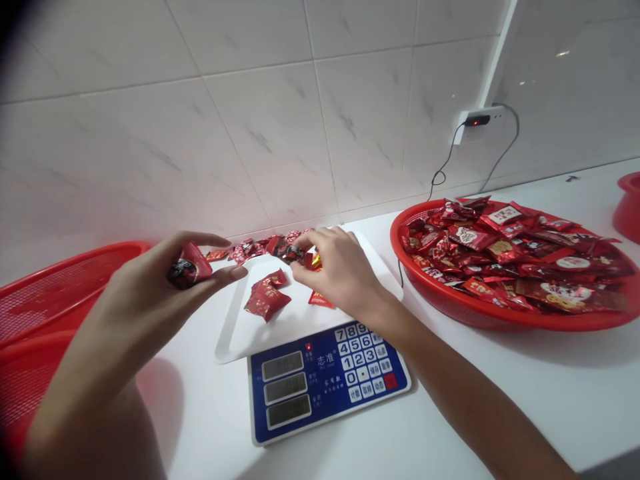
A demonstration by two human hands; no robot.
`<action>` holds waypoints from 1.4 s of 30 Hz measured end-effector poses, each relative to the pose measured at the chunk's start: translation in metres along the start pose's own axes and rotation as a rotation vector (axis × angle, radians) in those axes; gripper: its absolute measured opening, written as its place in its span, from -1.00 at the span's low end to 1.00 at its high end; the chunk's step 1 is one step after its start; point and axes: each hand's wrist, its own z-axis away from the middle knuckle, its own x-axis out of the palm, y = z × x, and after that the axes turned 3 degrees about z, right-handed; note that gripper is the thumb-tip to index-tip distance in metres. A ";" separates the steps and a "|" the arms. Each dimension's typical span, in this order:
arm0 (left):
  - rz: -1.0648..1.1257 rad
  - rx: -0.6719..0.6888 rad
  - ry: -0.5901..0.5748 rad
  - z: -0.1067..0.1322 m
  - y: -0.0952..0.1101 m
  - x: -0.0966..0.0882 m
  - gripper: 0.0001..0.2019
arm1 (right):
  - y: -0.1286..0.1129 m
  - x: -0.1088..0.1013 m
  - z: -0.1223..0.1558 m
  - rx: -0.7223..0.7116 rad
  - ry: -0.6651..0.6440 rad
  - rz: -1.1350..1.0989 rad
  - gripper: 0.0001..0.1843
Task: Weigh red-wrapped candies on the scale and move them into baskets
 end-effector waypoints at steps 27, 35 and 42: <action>-0.011 0.059 -0.009 0.003 0.008 -0.007 -0.51 | 0.108 -0.161 0.065 0.498 -0.277 0.482 -0.83; 0.083 0.087 0.053 0.010 0.012 -0.016 -0.63 | 0.014 -0.046 0.014 0.113 -0.165 -0.048 -0.87; 0.135 0.130 0.090 0.015 0.005 -0.023 -0.64 | 0.028 -0.011 0.004 0.084 -0.113 0.080 -0.69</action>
